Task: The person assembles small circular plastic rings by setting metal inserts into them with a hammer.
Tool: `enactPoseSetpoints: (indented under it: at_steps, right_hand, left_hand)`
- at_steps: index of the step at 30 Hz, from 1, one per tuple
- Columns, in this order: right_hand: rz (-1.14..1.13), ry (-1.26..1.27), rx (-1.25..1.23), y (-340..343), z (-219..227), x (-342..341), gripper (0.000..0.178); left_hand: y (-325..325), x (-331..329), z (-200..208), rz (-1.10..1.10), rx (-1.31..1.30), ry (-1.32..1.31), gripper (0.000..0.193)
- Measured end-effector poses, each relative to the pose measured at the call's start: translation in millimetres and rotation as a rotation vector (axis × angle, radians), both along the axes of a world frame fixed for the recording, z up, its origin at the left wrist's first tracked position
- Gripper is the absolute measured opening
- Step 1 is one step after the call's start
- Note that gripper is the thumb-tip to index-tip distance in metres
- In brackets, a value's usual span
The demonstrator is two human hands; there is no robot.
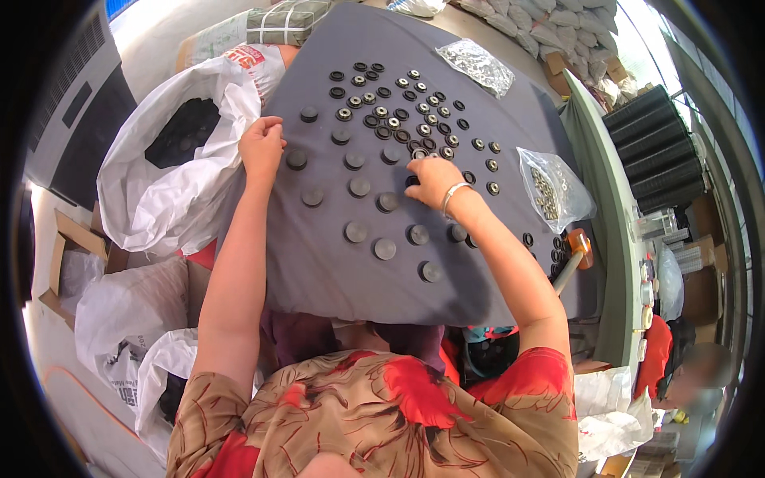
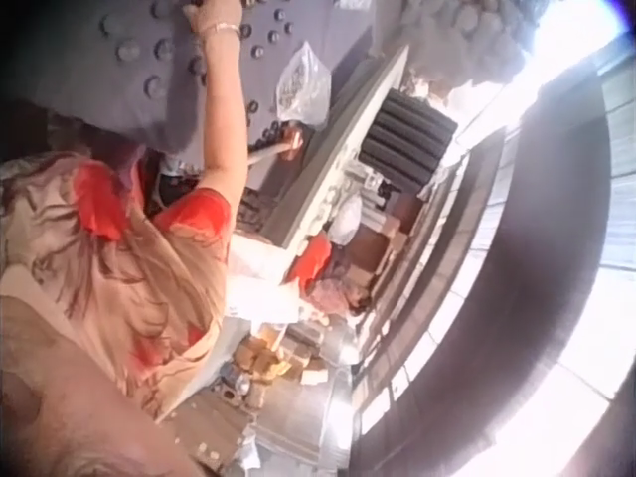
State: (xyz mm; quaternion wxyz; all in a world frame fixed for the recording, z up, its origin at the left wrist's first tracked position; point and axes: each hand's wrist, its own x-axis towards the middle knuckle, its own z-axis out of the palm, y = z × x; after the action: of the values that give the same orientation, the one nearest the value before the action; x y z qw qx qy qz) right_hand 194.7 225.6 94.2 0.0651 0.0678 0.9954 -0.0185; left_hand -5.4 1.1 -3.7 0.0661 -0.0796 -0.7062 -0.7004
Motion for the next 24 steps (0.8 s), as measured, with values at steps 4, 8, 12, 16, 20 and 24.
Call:
enactPoseSetpoints:
  at_steps: [4,8,12,16,20,24]
  right_hand:
    - [-0.01,0.035,0.014,11,-19,5,0.037]
    - [-0.007,0.287,-0.225,2,-24,6,0.031]
    - [-0.233,0.319,-0.589,0,-27,12,0.027]
    - [-0.053,0.258,-0.23,6,-25,16,0.029]
    - [0.042,0.12,-0.097,14,-20,3,0.033]
    - [0.074,0.062,-0.151,7,18,-37,0.032]
  left_hand:
    - [5,3,5,-0.01,-0.001,-0.026,0.015]
    - [1,2,2,-0.005,0.007,-0.036,0.015]
    - [3,4,3,-0.03,0.003,-0.041,0.014]
    - [1,2,3,-0.041,-0.025,-0.022,0.014]
    - [3,3,2,-0.045,-0.001,-0.045,0.014]
    - [0,4,1,-0.039,0.002,-0.026,0.014]
